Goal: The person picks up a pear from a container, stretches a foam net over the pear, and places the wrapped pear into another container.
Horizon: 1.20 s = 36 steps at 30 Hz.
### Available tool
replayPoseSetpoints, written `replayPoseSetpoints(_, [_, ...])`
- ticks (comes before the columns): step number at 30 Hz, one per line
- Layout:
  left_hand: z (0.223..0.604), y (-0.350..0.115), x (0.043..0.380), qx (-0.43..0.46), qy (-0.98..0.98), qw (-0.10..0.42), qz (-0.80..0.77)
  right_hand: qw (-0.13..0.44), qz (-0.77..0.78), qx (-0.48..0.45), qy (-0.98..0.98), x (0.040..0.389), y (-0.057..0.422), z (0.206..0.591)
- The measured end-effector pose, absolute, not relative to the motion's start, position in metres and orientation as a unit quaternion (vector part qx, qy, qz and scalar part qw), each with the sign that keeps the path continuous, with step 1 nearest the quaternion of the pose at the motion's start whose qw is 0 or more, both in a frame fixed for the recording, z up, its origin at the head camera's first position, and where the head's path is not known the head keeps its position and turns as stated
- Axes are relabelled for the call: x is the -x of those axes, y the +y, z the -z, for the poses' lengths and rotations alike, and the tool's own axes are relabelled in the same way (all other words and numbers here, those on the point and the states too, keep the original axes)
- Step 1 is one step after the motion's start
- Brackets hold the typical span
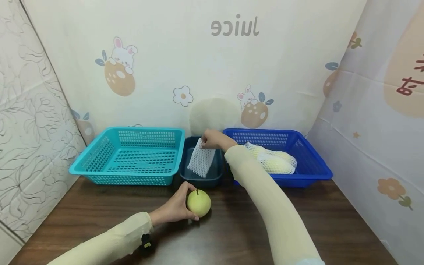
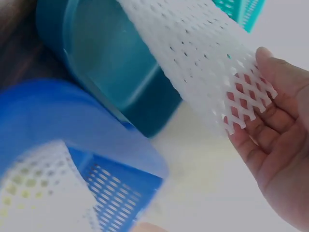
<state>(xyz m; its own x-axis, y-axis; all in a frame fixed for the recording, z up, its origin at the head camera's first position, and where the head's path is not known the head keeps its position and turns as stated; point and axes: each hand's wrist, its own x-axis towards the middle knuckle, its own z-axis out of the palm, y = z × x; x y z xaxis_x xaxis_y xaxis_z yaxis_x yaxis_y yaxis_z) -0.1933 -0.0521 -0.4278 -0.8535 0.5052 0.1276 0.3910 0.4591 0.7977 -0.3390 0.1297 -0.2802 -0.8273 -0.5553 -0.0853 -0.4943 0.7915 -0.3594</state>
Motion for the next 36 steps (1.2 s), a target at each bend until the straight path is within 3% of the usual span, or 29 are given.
replayPoseSetpoints(13, [0.433,-0.054,0.193,-0.272,0.850,0.055,-0.447,0.022,0.180,0.358,0.916,0.317,0.148,0.232])
replayPoseSetpoints(20, [0.432,-0.054,0.192,-0.269,0.849,0.065,-0.450,0.017,0.197,0.403,0.893,0.291,0.161,0.212])
replayPoseSetpoints(27, [0.431,-0.054,0.190,-0.265,0.852,0.075,-0.446,-0.010,0.192,0.446,0.874,0.259,0.173,0.210])
replayPoseSetpoints(36, [0.430,-0.050,0.186,-0.268,0.856,0.061,-0.438,0.017,0.213,0.454,0.865,0.237,0.179,0.224])
